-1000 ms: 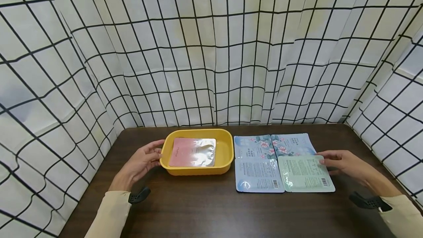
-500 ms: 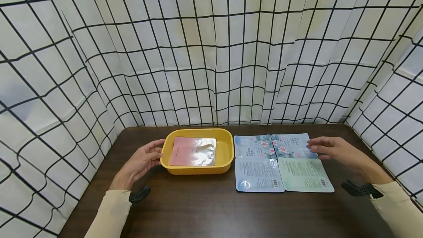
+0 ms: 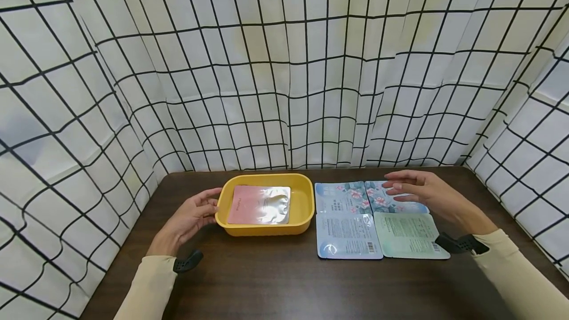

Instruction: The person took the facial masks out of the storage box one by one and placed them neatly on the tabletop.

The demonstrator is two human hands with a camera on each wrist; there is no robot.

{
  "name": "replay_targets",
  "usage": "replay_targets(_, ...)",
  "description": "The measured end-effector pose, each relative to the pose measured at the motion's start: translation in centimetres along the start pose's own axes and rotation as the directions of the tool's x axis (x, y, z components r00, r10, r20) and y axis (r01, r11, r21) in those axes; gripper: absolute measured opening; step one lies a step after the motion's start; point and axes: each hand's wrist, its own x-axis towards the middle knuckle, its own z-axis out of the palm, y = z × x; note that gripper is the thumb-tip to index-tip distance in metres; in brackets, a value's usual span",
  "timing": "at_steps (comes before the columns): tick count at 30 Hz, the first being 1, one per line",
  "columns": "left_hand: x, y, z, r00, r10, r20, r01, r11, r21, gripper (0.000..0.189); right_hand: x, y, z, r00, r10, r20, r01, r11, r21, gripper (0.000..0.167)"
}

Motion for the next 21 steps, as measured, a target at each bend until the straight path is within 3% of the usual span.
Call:
replay_targets(6,0.0,0.1,0.0,1.0,-0.002,-0.006,0.002,1.0,0.005,0.065,1.1,-1.2,1.0,0.999,-0.016,0.033,0.014,0.998,0.058,0.052)
replay_targets(13,0.1,0.2,0.1,1.0,-0.005,-0.01,0.005,1.0,0.005,0.065,2.3,-2.3,2.2,0.992,-0.089,0.087,0.078,0.99,0.12,0.052)
replay_targets(21,0.1,0.2,0.0,1.0,-0.004,-0.013,0.005,1.0,0.016,0.066,3.7,-3.4,3.7,0.982,-0.112,0.149,0.086,0.982,0.171,0.058)
